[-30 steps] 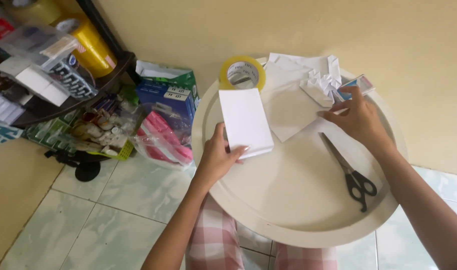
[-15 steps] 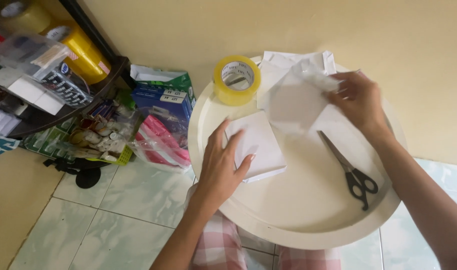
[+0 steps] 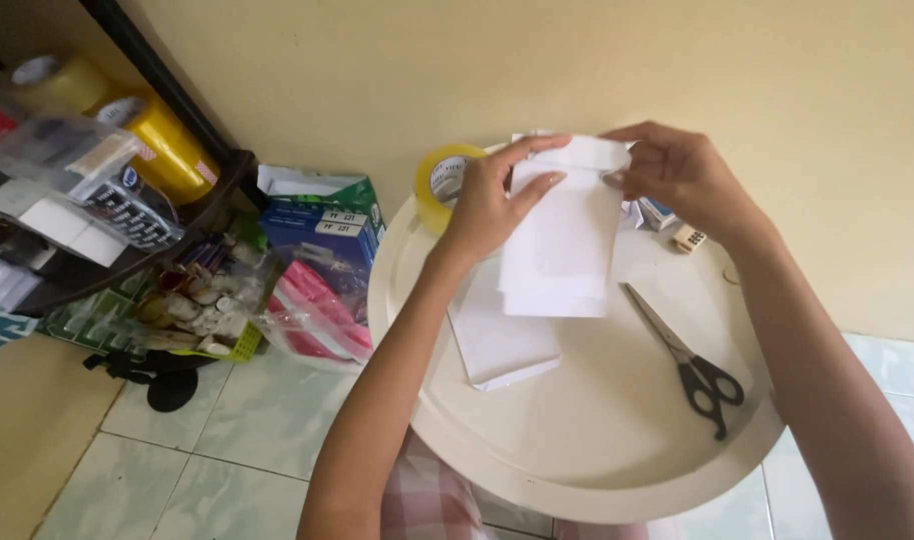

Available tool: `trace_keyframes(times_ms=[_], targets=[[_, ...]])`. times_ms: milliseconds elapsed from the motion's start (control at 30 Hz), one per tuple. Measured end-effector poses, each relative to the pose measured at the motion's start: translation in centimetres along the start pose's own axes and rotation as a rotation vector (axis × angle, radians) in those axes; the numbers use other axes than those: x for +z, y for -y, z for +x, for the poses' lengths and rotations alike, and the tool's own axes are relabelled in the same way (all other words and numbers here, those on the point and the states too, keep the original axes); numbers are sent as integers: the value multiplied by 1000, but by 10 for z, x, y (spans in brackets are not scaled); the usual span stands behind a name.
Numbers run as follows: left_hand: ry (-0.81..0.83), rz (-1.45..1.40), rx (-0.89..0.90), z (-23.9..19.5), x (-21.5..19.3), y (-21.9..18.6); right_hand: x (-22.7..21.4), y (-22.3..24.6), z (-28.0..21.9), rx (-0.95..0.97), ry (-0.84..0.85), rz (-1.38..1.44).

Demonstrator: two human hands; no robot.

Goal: Manually folding paper and using adhesive tape to construct small envelopes.

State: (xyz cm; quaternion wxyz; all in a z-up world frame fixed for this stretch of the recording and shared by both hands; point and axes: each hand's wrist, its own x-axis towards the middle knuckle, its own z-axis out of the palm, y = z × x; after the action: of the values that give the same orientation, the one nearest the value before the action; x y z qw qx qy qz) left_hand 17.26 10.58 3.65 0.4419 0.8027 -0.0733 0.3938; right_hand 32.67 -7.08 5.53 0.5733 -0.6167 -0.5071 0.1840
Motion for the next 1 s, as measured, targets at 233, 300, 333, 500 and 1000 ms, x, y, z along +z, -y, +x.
trace_keyframes(times_ms=[233,300,333,500,1000], targets=[[61,16,-32,4,20,28,8,-22,-1,-1,-132,-203],[33,-14,-56,6,23,32,11,-26,2,-93,-214,-365],[39,-15,-50,8,25,36,12,-19,2,-95,-221,-365],[-36,-338,-264,3,27,49,14,-24,2,-163,-154,-404],[-89,-304,-232,-4,26,27,24,-27,0,62,-296,-61]])
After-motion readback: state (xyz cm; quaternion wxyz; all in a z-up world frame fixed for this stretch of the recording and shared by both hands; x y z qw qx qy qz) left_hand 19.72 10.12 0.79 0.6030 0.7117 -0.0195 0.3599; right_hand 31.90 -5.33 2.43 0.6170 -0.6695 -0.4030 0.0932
